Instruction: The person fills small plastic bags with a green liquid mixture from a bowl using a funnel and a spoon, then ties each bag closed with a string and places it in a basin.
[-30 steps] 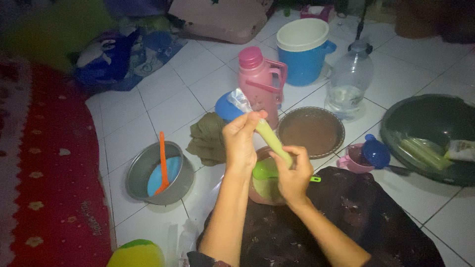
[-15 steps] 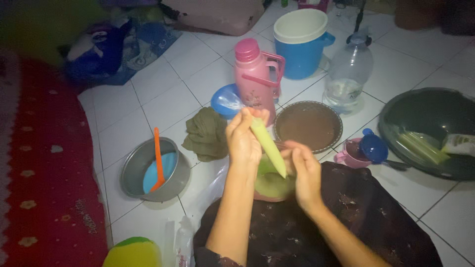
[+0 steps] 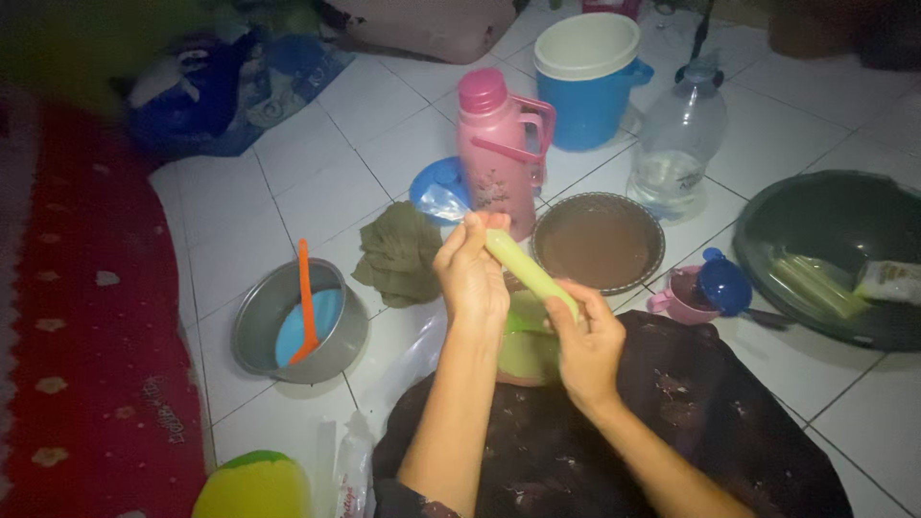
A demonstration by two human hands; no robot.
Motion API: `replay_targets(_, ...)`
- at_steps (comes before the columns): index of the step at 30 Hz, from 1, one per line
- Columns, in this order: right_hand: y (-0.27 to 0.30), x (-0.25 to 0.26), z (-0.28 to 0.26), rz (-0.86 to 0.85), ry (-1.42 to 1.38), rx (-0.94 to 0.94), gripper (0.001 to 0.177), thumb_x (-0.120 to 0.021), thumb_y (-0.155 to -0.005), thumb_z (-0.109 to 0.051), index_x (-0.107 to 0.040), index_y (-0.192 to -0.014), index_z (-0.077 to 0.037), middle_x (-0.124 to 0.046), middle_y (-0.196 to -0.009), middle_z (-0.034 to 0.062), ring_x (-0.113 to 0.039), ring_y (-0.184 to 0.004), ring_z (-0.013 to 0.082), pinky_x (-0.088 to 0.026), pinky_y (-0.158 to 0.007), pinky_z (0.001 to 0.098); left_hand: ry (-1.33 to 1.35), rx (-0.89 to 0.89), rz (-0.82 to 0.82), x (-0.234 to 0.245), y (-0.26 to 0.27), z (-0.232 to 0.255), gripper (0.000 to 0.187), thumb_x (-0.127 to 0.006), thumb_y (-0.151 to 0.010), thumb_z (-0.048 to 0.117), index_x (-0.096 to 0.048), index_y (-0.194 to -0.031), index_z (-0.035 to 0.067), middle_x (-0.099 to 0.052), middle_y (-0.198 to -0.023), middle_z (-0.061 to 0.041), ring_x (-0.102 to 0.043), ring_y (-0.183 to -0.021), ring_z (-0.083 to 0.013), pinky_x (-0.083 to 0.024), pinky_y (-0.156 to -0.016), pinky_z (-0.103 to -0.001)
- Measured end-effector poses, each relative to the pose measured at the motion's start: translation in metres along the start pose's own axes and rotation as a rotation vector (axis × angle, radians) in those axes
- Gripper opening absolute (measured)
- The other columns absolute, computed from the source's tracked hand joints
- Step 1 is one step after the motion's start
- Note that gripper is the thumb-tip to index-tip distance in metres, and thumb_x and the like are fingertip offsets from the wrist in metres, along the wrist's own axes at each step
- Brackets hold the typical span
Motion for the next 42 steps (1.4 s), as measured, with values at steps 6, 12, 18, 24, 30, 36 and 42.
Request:
replay_targets(6, 0.042, -0.009, 0.045, -0.39, -0.757, -0.893, 0.029, -0.065, -0.099, -0.016, -0.064, -0.126, -0.003, -0.068, -0.105, 0.0148, -0.065, -0.093, 0.0221, -0.051, -0.081, 0.0338, 0.037, 0.112, -0.148, -0.008, 0.011, -0.01, 0.019, -0.064, -0.101, 0.015, -0.067, -0.099, -0.004, -0.07, -0.091, -0.015, -0.07, -0.09, -0.0262, -0.056, -0.093, -0.042)
replay_targets(12, -0.046, 0.017, -0.053, -0.236, 0.571, 0.183, 0.034, -0.056, -0.106, -0.021, -0.062, -0.135, -0.005, -0.069, -0.116, 0.0175, -0.067, -0.107, 0.0266, -0.053, -0.092, 0.0381, -0.286, 0.176, -0.397, -0.024, 0.027, 0.003, 0.02, -0.061, -0.104, 0.009, -0.07, -0.101, -0.009, -0.074, -0.096, -0.019, -0.067, -0.089, -0.0226, -0.051, -0.083, -0.036)
replay_targets(18, -0.081, -0.035, -0.172, -0.653, 1.025, 1.068, 0.041, -0.065, -0.074, -0.012, -0.074, -0.114, -0.016, -0.05, -0.143, 0.0192, -0.049, -0.13, 0.0396, -0.041, -0.11, 0.0512, -0.466, 0.305, -0.558, -0.041, 0.043, -0.013, 0.011, -0.066, -0.092, 0.003, -0.072, -0.095, -0.006, -0.075, -0.088, -0.017, -0.074, -0.082, -0.0243, -0.058, -0.077, -0.035)
replay_targets(24, -0.088, -0.028, -0.179, -1.016, 1.109, 1.136, 0.026, -0.063, -0.073, -0.013, -0.074, -0.095, -0.006, -0.061, -0.117, 0.0134, -0.054, -0.12, 0.0322, -0.042, -0.104, 0.0469, -0.575, 0.375, -0.697, -0.049, 0.059, -0.015, 0.018, -0.072, -0.095, 0.015, -0.074, -0.096, -0.003, -0.074, -0.086, -0.011, -0.074, -0.081, -0.0191, -0.056, -0.076, -0.031)
replay_targets(30, -0.094, 0.017, -0.151, -1.232, 1.098, 0.728, 0.034, -0.068, -0.066, -0.012, -0.073, -0.099, -0.004, -0.064, -0.092, 0.0077, -0.061, -0.094, 0.0296, -0.05, -0.08, 0.041, -0.792, 0.399, -0.93, -0.061, 0.076, -0.022, 0.023, -0.074, -0.094, 0.019, -0.077, -0.093, -0.003, -0.078, -0.088, -0.008, -0.071, -0.083, -0.0127, -0.056, -0.081, -0.029)
replay_targets(36, -0.092, 0.062, -0.12, -1.045, 0.899, 0.296, 0.021, -0.073, -0.09, -0.028, -0.075, -0.087, -0.007, -0.068, -0.07, 0.0114, -0.065, -0.062, 0.0278, -0.05, -0.058, 0.0387, -1.127, 0.21, -1.01, -0.078, 0.087, -0.019, 0.018, -0.079, -0.087, 0.019, -0.081, -0.093, 0.002, -0.08, -0.084, -0.009, -0.071, -0.079, -0.0117, -0.056, -0.076, -0.03)
replay_targets(42, -0.079, 0.115, -0.074, -0.66, 0.697, -0.343, 0.028, -0.062, -0.097, -0.024, -0.077, -0.087, -0.002, -0.07, -0.064, 0.0071, -0.063, -0.054, 0.0147, -0.05, -0.053, 0.0305, -1.414, -0.303, -1.079, -0.108, 0.084, -0.046, 0.011, -0.076, -0.084, 0.015, -0.081, -0.09, 0.007, -0.076, -0.086, -0.014, -0.073, -0.079, -0.0298, -0.054, -0.071, -0.037)
Point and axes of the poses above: each hand's wrist, its own y-axis away from the middle knuckle, its own x-axis out of the back of the hand, z = x × y, the point moved 7 cm from there along -y, towards the middle knuckle
